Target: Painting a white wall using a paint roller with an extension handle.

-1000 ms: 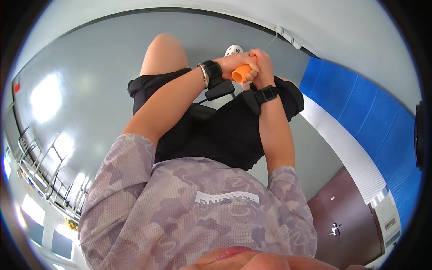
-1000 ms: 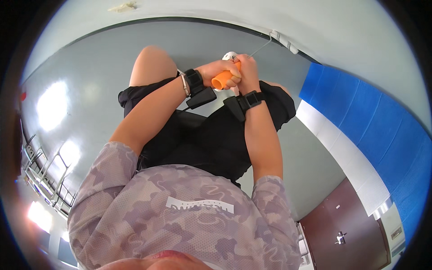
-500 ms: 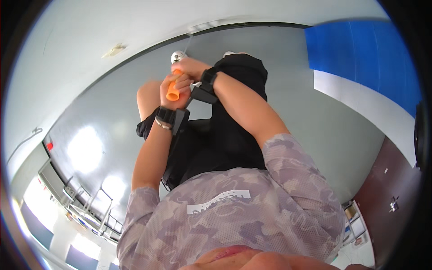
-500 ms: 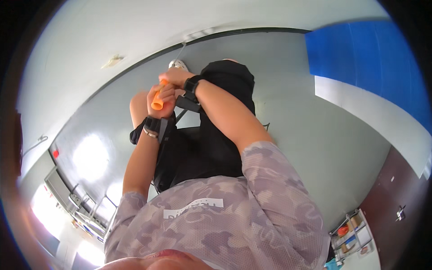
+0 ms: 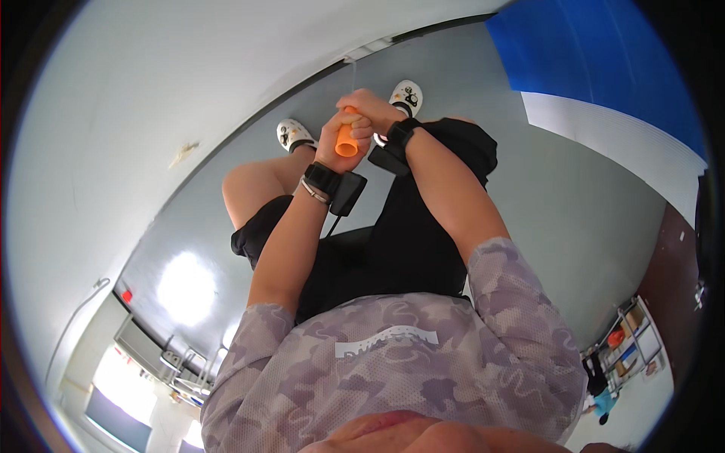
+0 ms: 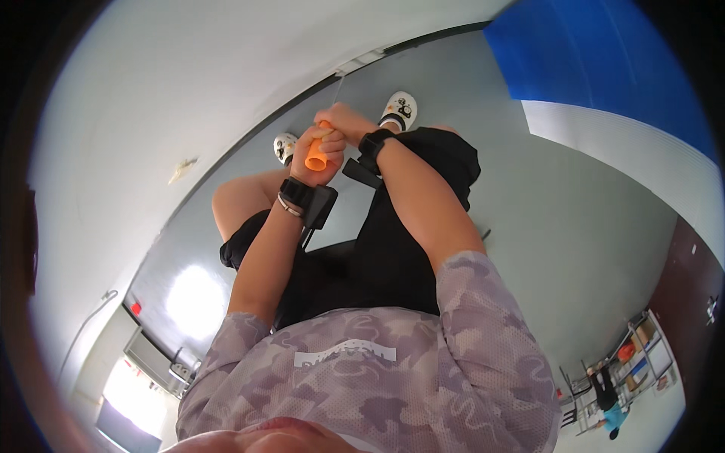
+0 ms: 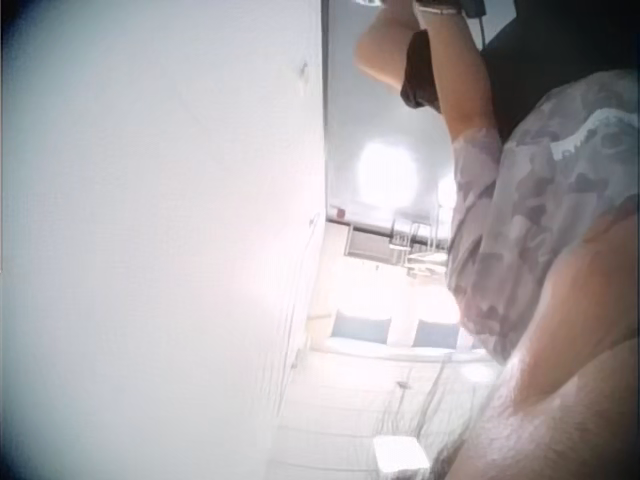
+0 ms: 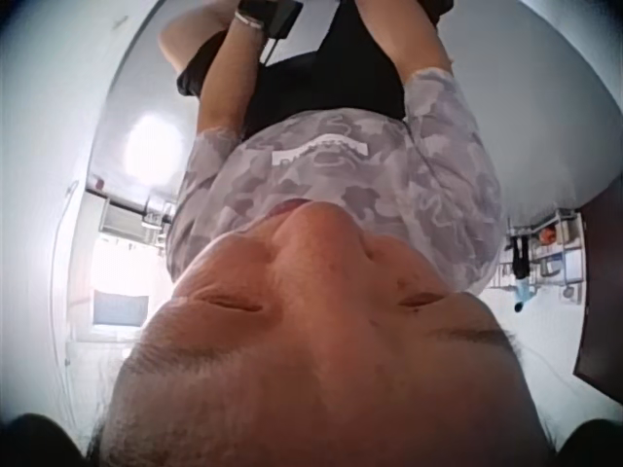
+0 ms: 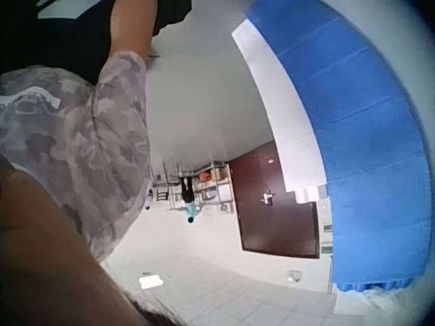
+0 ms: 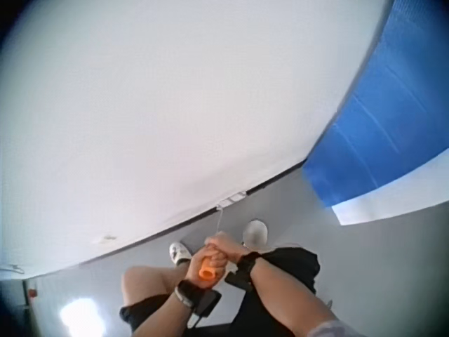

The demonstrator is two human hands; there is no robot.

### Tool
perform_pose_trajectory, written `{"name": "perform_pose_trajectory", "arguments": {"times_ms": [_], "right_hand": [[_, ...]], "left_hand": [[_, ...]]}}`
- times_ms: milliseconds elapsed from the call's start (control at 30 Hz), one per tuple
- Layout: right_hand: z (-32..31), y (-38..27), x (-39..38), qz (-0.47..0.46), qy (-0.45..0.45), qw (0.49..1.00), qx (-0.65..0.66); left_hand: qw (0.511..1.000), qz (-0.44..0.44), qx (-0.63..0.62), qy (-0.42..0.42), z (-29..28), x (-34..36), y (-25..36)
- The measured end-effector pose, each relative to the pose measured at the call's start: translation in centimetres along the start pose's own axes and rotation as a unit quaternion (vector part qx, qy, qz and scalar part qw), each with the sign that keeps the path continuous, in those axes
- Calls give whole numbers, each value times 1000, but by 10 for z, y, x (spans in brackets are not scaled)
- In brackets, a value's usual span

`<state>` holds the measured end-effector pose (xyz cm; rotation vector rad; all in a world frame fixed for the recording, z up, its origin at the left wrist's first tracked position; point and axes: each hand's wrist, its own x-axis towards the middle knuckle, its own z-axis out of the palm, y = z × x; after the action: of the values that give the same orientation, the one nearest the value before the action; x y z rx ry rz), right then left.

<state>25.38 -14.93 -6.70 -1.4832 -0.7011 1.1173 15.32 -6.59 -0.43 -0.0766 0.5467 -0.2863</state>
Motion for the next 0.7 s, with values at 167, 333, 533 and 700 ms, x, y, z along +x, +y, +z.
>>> {"name": "perform_pose_trajectory", "arguments": {"times_ms": [167,333,533,700], "right_hand": [[-55,-40,-29,77,170,907,378],[-69,-69,-29,74,207,790,572],[-38,-55,-11,60,193,854,480],[-31,-49,-4,74,301,842,442]], "left_hand": [[985,-105,-39,-135,52,59,-1],[965,-91,-151,-196,70,72,-14],[861,-119,458,188,91,12,35],[640,-135,725,217,118,24,22]]}}
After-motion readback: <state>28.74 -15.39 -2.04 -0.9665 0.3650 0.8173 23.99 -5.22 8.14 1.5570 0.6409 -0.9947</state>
